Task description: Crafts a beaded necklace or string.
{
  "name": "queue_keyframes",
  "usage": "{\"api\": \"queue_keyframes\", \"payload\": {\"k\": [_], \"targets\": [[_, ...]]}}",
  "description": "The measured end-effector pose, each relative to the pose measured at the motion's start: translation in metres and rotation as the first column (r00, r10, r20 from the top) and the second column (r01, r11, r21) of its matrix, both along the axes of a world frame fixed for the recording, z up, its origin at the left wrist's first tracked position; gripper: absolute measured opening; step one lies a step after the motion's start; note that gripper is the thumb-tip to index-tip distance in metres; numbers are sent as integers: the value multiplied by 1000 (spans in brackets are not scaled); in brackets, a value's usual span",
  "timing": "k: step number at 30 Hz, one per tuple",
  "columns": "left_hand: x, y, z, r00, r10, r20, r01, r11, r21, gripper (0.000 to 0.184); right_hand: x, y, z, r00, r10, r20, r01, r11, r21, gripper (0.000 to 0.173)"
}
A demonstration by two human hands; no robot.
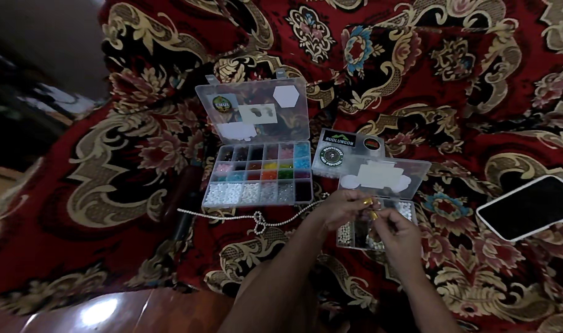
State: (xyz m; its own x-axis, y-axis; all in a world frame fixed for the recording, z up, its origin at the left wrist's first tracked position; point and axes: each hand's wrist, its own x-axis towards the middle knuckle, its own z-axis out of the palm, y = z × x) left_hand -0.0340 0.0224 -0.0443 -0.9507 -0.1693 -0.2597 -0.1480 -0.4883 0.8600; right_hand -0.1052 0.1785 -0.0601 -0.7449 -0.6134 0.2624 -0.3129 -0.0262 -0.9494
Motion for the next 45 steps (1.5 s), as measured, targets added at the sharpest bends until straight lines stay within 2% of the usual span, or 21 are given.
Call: {"api": "queue_keyframes", "payload": {"k": [29,39,45], "targets": [[1,-4,4,999,-27,22,28,999,-24,21,1,0,1,1000,9,-7,-9,1000,19,13],[6,-13,6,996,-88,33,93,961,-259,13,1,1,3,997,65,41,-67,997,47,15],[7,-17,4,995,-102,11,101,952,-288,14,1,1,0,996,70,47,-72,996,52,15]]}}
